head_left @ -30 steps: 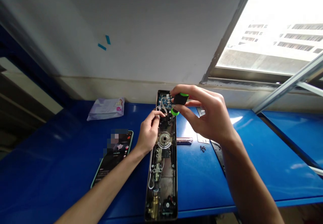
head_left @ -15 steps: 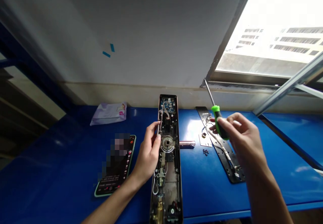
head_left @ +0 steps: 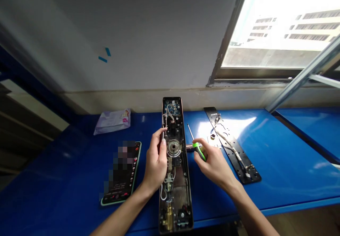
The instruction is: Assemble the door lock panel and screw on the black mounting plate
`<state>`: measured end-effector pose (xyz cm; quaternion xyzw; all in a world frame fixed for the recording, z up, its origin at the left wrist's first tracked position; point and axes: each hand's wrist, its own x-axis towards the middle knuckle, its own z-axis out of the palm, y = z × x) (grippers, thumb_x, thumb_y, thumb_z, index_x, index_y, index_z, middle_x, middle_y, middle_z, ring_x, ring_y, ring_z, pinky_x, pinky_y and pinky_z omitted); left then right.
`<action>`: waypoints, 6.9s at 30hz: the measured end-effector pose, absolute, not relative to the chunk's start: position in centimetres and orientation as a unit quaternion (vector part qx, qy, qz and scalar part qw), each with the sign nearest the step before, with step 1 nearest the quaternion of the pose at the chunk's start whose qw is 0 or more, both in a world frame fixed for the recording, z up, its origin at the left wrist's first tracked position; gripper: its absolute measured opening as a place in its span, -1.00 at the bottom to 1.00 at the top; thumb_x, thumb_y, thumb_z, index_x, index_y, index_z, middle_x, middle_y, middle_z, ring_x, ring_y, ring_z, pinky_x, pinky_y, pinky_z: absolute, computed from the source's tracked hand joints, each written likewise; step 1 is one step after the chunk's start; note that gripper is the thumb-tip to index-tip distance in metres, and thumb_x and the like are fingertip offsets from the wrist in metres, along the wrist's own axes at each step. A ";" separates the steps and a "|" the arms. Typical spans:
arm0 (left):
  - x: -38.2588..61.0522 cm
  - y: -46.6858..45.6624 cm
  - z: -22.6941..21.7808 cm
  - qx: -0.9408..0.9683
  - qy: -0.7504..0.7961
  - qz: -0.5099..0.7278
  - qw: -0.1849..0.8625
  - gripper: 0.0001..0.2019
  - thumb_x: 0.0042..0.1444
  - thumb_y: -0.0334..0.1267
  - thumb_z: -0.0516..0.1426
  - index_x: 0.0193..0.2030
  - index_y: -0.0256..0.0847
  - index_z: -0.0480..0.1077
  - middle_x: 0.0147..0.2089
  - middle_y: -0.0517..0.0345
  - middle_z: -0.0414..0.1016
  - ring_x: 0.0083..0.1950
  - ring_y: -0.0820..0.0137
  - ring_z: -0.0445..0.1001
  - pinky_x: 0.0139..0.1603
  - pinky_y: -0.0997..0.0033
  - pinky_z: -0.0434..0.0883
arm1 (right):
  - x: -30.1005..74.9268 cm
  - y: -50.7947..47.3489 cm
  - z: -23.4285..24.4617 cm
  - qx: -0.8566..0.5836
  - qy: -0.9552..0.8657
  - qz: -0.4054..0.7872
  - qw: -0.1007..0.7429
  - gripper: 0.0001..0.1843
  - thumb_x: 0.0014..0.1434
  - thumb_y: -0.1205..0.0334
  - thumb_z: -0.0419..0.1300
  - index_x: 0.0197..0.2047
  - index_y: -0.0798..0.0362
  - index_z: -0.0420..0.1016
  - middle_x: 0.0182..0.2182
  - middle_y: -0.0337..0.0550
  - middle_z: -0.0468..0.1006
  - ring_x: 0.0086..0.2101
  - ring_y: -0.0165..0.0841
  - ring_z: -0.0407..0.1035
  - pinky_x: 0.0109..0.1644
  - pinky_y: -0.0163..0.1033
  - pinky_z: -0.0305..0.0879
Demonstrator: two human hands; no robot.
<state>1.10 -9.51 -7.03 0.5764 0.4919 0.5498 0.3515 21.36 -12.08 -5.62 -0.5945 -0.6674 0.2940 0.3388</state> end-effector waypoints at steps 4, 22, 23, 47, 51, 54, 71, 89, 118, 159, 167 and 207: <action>1.2 -9.3 -7.1 0.580 0.489 0.547 0.356 -0.68 0.48 -0.19 -0.01 0.29 -0.10 0.33 0.36 -0.06 0.45 0.41 0.19 0.42 0.46 0.06 0.33 | 20.8 -12.5 -6.1 -0.599 -0.693 0.246 0.317 -0.72 0.22 0.32 0.12 -0.01 -0.04 0.48 -0.28 -0.17 0.56 -0.26 -0.23 0.49 -0.14 -0.17 0.34; 3.4 -9.0 -1.8 0.889 0.297 0.345 0.041 -0.74 0.38 -0.41 0.07 0.05 -0.22 0.58 0.08 -0.05 0.67 0.34 -0.01 0.44 0.29 -0.16 0.53 | 29.3 -7.2 -4.7 -0.639 -0.724 0.069 0.252 -0.75 0.26 0.34 0.32 0.01 0.04 0.66 -0.08 0.06 0.74 0.29 0.12 0.27 0.32 0.26 0.23; 4.0 -8.9 -1.8 0.903 0.288 0.318 0.032 -0.73 0.38 -0.42 0.07 0.05 -0.26 0.58 0.05 -0.07 0.68 0.33 -0.04 0.45 0.26 -0.18 0.55 | 29.9 -6.6 -4.8 -0.629 -0.737 0.068 0.237 -0.74 0.23 0.35 0.35 0.00 0.01 0.68 -0.07 0.05 0.74 0.34 0.12 0.22 0.35 0.27 0.20; -3.1 -8.9 -5.8 0.778 0.436 0.439 0.107 -0.69 0.48 -0.35 -0.01 0.21 -0.12 0.47 0.32 0.01 0.41 0.36 0.27 0.44 0.40 0.18 0.43 | 22.1 -8.4 0.8 -0.371 -0.850 0.013 0.373 -0.84 0.41 0.32 0.25 0.03 -0.01 0.57 -0.10 -0.13 0.75 -0.13 -0.32 0.62 0.00 -0.20 0.53; -3.0 -8.9 -5.8 0.768 0.434 0.455 0.119 -0.70 0.48 -0.35 -0.01 0.18 -0.14 0.49 0.30 0.00 0.42 0.33 0.27 0.47 0.37 0.20 0.46 | 20.2 -8.7 0.9 -0.337 -0.872 0.017 0.355 -0.85 0.40 0.34 0.26 0.02 0.04 0.56 -0.11 -0.08 0.75 -0.16 -0.28 0.61 -0.04 -0.15 0.54; -2.9 -9.0 -5.9 0.767 0.433 0.459 0.121 -0.71 0.47 -0.35 -0.01 0.15 -0.15 0.50 0.29 -0.02 0.42 0.31 0.26 0.48 0.36 0.18 0.47 | 20.0 -8.5 0.7 -0.342 -0.867 0.036 0.360 -0.83 0.39 0.36 0.26 0.03 0.02 0.57 -0.10 -0.08 0.75 -0.15 -0.28 0.61 -0.03 -0.14 0.54; -1.6 -10.3 -5.9 0.833 0.360 0.417 0.062 -0.69 0.34 -0.42 0.13 0.17 -0.14 0.46 0.25 -0.06 0.47 0.39 0.01 0.26 0.36 -0.20 0.40 | 29.5 -4.8 -3.4 -0.544 -0.790 0.045 0.281 -0.79 0.30 0.33 0.26 -0.03 -0.04 0.65 -0.14 -0.07 0.76 -0.15 -0.19 0.64 0.00 -0.04 0.54; -1.5 -10.5 -5.8 0.840 0.360 0.398 0.085 -0.53 0.31 -0.44 0.13 0.34 -0.10 0.31 0.22 0.01 0.57 0.43 -0.02 0.24 0.38 -0.25 0.36 | 21.8 -11.2 -3.5 -0.549 -0.794 0.178 0.190 -0.78 0.12 0.34 0.40 -0.24 0.00 0.44 -0.57 -0.38 0.51 -0.57 -0.42 0.34 -0.49 -0.35 0.11; 11.4 -4.6 -2.7 0.980 0.200 0.005 0.017 -0.75 0.28 -0.53 0.15 -0.17 -0.17 0.63 -0.09 -0.04 0.58 -0.01 0.09 0.50 -0.08 0.17 0.44 | 30.3 -15.5 0.9 -0.572 -0.608 0.021 0.550 -0.80 0.22 0.17 0.38 -0.10 -0.05 0.54 -0.37 -0.29 0.65 -0.44 -0.36 0.58 -0.31 -0.20 0.54; 10.7 -5.4 -1.9 0.980 0.157 0.066 0.101 -0.86 0.22 -0.35 0.34 -0.08 -0.19 0.66 -0.08 -0.02 0.62 0.09 0.08 0.50 0.14 0.03 0.48 | 29.4 -15.9 1.4 -0.545 -0.600 0.019 0.584 -0.80 0.19 0.24 0.42 -0.12 0.00 0.56 -0.40 -0.30 0.64 -0.46 -0.40 0.55 -0.36 -0.25 0.47; 8.7 -6.9 -0.7 0.959 0.180 0.170 0.139 -0.91 0.30 -0.38 0.28 -0.21 -0.23 0.66 -0.16 0.01 0.67 0.06 0.15 0.51 0.02 0.17 0.52 | 28.7 -16.3 4.9 -0.465 -0.612 0.019 0.639 -0.70 0.10 0.38 0.49 -0.11 -0.02 0.60 -0.34 -0.30 0.67 -0.40 -0.41 0.59 -0.38 -0.33 0.51; -4.6 -13.3 -6.6 0.823 0.375 0.411 0.117 -0.66 0.25 -0.21 0.31 0.15 -0.14 0.57 0.26 -0.13 0.38 0.33 0.03 0.36 0.38 -0.12 0.43 | 16.8 -13.2 5.9 -0.269 -0.846 0.058 0.457 -0.34 0.21 0.46 0.43 0.31 -0.15 0.44 0.02 -0.19 0.74 -0.09 -0.31 0.68 0.01 -0.24 0.66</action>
